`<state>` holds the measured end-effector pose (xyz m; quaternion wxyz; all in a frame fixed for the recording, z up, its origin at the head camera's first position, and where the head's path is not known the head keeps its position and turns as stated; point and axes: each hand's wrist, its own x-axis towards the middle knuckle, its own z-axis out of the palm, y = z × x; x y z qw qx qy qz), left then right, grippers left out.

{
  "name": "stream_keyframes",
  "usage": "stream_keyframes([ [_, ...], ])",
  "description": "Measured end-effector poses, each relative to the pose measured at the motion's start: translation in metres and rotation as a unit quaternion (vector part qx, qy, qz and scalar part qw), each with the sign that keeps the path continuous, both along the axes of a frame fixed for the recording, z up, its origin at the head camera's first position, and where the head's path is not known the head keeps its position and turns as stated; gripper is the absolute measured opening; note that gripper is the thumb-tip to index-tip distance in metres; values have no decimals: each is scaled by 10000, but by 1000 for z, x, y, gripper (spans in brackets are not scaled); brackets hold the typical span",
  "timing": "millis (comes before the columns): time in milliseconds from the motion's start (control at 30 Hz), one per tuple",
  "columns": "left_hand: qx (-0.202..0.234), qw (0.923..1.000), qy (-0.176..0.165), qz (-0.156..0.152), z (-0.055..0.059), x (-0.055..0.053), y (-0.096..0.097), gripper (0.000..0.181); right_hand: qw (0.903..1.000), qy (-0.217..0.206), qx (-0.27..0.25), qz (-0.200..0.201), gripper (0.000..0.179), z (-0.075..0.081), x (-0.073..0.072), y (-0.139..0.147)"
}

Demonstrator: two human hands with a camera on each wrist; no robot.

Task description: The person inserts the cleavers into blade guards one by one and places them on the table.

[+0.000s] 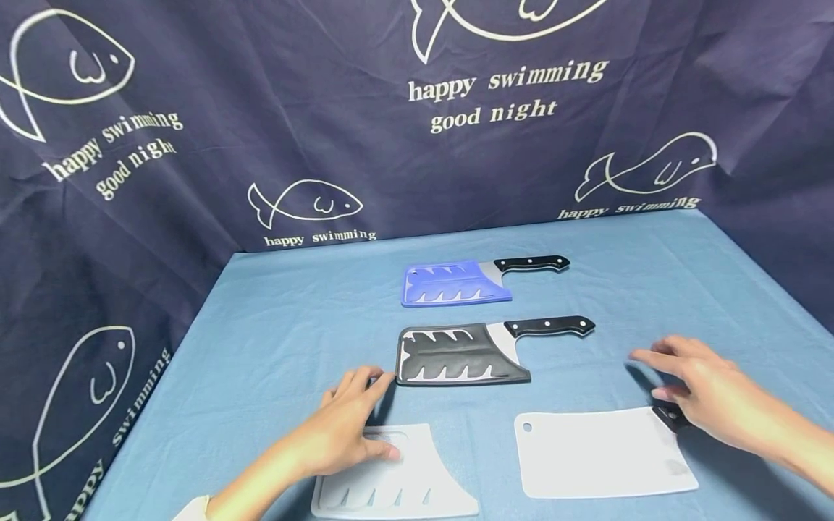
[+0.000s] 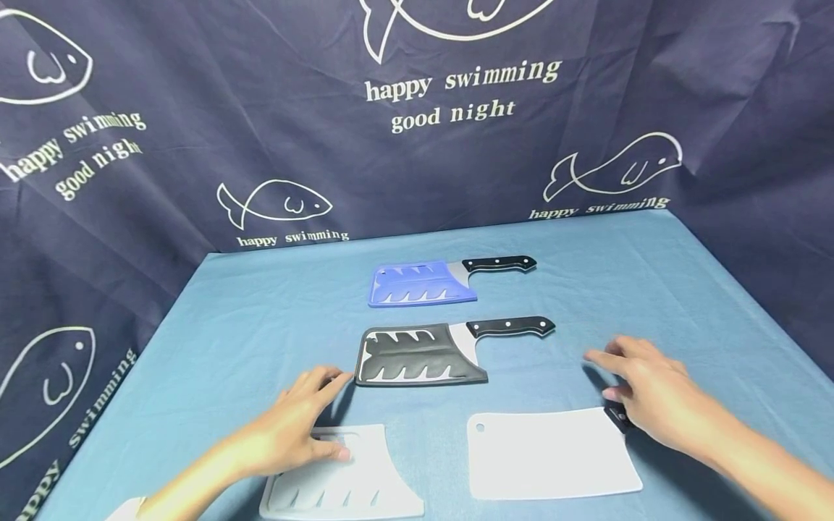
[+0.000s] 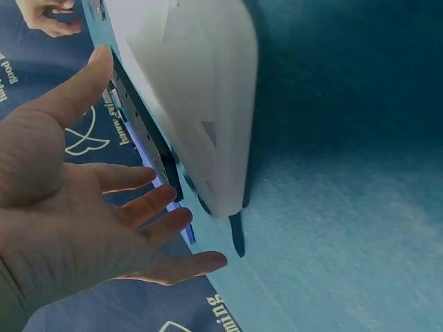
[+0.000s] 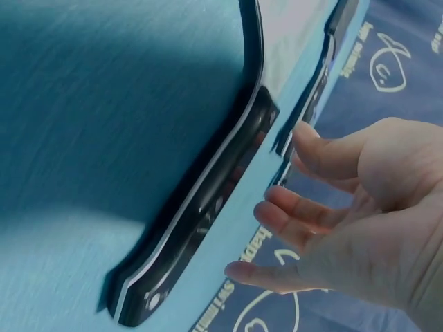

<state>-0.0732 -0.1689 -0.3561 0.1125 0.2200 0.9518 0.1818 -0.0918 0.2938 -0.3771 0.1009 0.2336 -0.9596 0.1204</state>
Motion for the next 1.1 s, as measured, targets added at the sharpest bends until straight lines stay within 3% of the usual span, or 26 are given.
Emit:
stream_keyframes([
  [167, -131, 9999, -15, -24, 1, 5, -3, 102, 9997, -200, 86, -141, 55, -2, 4, 12],
  [400, -407, 9987, -285, -80, 2, 9, -2, 115, 9934, -1000, 489, -282, 56, -4, 4, 28],
  [500, -531, 9978, -396, -90, 2, 11, 0, 119, 9928, -1013, 613, -182, 57, -4, 5, 30],
  [567, -620, 9970, -450, -92, 1, 12, 1, 120, 9940, -877, 652, -72, 58, -6, 6, 33],
  [800, -849, 9945, -602, -142, 0, 19, 4, 123, 9973, 244, 513, 470, 59, -18, 15, 42],
  [967, -935, 9944, -445, -224, -1, 27, 5, 124, 9945, 639, 180, 806, 58, -24, 17, 42],
  [1033, -1000, 9939, -396, -254, -3, 30, 6, 124, 9925, 804, 56, 920, 34, -26, 18, 43],
  [1100, -1171, 9917, -457, -272, -6, 32, 6, 123, 9907, 962, -73, 962, 38, -27, 18, 44],
])
